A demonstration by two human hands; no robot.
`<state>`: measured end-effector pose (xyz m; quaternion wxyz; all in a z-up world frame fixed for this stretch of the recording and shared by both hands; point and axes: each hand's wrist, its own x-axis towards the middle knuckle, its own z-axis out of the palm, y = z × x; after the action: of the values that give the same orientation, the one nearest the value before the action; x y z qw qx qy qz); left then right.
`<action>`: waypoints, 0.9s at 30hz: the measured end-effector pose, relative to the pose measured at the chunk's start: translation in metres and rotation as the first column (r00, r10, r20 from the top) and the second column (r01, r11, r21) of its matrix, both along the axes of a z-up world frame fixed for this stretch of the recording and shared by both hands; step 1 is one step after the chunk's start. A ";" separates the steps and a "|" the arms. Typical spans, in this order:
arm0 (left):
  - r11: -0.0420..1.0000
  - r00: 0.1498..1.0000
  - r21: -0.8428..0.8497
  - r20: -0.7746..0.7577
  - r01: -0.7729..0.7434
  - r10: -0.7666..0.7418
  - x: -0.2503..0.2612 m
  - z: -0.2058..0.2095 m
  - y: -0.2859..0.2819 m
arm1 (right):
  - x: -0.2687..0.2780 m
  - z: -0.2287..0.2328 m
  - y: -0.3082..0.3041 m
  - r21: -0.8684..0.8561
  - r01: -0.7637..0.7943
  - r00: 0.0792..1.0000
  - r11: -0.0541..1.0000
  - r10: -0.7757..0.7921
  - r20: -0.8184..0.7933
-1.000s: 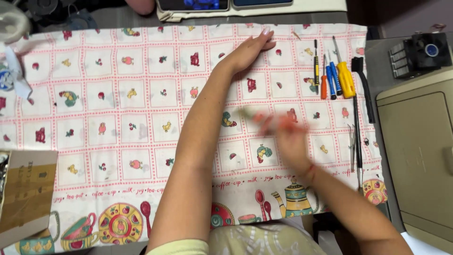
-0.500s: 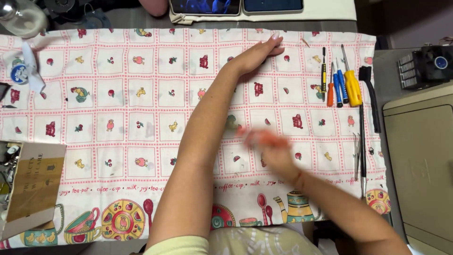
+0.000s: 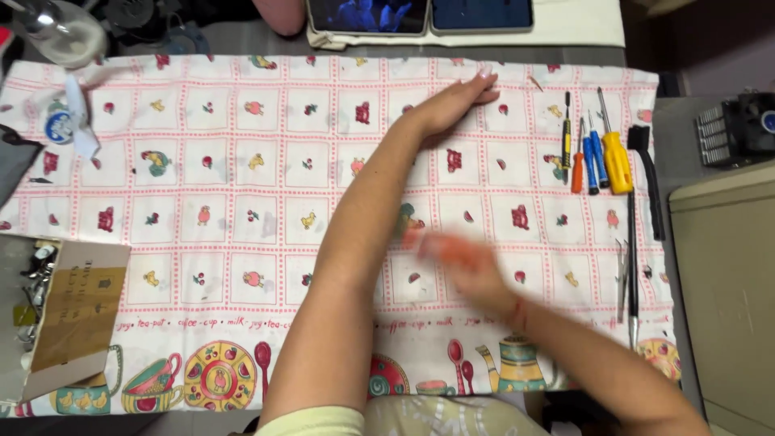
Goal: Cleaning and smoothing a patterned tablecloth on a repair bench using a brush and hands.
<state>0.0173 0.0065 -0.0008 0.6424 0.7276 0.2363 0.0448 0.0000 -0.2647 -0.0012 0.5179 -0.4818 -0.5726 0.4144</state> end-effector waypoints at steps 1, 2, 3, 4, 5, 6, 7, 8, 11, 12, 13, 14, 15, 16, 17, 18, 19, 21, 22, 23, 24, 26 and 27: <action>1.000 1.000 0.007 0.000 -0.004 0.004 -0.005 0.011 -0.002 | -0.014 0.014 -0.009 0.007 -0.004 1.000 1.000 0.004 0.000; 1.000 0.998 0.018 -0.062 0.006 -0.005 -0.009 0.023 -0.004 | -0.027 0.028 -0.018 0.035 -0.070 0.997 0.997 0.069 0.023; 1.000 0.992 0.018 -0.127 0.025 -0.023 -0.013 0.031 -0.011 | -0.043 0.042 -0.032 0.052 -0.126 0.991 0.991 0.123 0.043; 0.999 0.991 0.016 -0.131 0.031 -0.029 -0.012 0.030 -0.010 | -0.030 0.037 -0.026 0.051 -0.120 0.992 0.992 0.118 0.040; 0.999 0.994 0.025 -0.110 0.030 -0.027 -0.012 0.029 -0.010 | -0.016 0.033 -0.020 0.097 -0.034 0.997 0.995 0.041 -0.069; 0.999 0.996 0.034 -0.089 0.028 -0.024 -0.013 0.028 -0.011 | -0.003 0.028 -0.015 0.133 0.057 0.983 0.989 -0.033 -0.179; 0.999 0.996 0.031 -0.087 0.030 -0.028 -0.012 0.025 -0.010 | 0.020 0.030 -0.006 0.130 0.060 0.984 0.990 -0.036 -0.176; 0.999 0.997 0.026 -0.080 0.024 -0.021 -0.011 0.023 -0.010 | 0.043 0.032 0.002 0.161 0.294 0.952 0.942 -0.304 0.038; 0.999 0.998 0.033 -0.054 0.014 -0.012 -0.006 0.014 -0.005 | 0.073 0.029 0.013 0.263 0.518 0.795 0.814 -0.572 0.203; 0.999 0.999 0.037 -0.040 0.016 -0.015 -0.004 0.010 -0.003 | 0.075 0.025 0.013 0.277 0.547 0.781 0.790 -0.601 0.171; 0.999 0.999 0.036 -0.041 0.013 -0.011 -0.005 0.014 -0.003 | 0.056 0.020 0.001 0.276 0.544 0.783 0.792 -0.598 0.171; 0.999 0.998 0.042 -0.056 0.012 -0.010 -0.007 0.018 -0.004 | 0.038 0.015 -0.011 0.163 0.411 0.898 0.897 -0.429 0.097; 0.999 0.997 0.044 -0.074 0.020 -0.017 -0.008 0.020 -0.007 | 0.018 0.009 -0.026 0.056 0.258 0.966 0.965 -0.258 -0.002; 0.999 0.997 0.039 -0.079 0.025 -0.022 -0.010 0.022 -0.010 | 0.001 0.017 -0.039 0.050 0.262 0.965 0.964 -0.263 -0.005; 0.999 0.996 0.045 -0.093 0.015 -0.011 -0.010 0.025 -0.010 | -0.013 0.025 -0.049 0.011 0.092 0.995 0.996 -0.091 -0.042; 0.999 0.994 0.052 -0.107 0.005 0.000 -0.012 0.029 -0.011 | -0.028 0.034 -0.060 -0.021 -0.083 0.993 0.996 0.081 -0.086; 0.999 0.994 0.053 -0.108 0.005 0.000 -0.011 0.028 -0.009 | -0.020 0.020 -0.056 -0.020 -0.083 0.993 0.996 0.081 -0.086; 0.997 0.996 0.072 -0.092 0.013 -0.006 -0.009 0.024 -0.009 | -0.004 -0.008 -0.052 0.209 -0.097 0.850 0.973 0.191 -0.492; 0.998 0.995 0.068 -0.095 0.017 -0.011 -0.009 0.019 -0.010 | 0.016 -0.003 -0.044 0.205 -0.093 0.849 0.974 0.185 -0.495; 0.996 0.996 0.085 -0.086 0.017 -0.009 -0.006 0.015 -0.008 | 0.039 0.002 -0.033 0.075 0.217 0.968 0.973 -0.205 -0.145; 0.995 0.997 0.101 -0.077 0.016 -0.009 -0.004 0.013 -0.006 | 0.061 0.008 -0.022 0.068 0.531 0.810 0.845 -0.529 0.253; 0.995 0.998 0.096 -0.055 0.011 -0.006 -0.004 0.011 -0.005 | 0.075 0.026 -0.003 0.125 0.568 0.793 0.814 -0.581 0.182; 0.996 0.999 0.087 -0.040 0.013 -0.009 -0.004 0.010 -0.004 | 0.081 0.035 0.006 0.171 0.610 0.770 0.774 -0.630 0.104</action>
<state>0.0136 0.0023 0.0094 0.6054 0.7571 0.2427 0.0372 0.0808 -0.2587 0.0334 0.6090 -0.6406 -0.4449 0.1441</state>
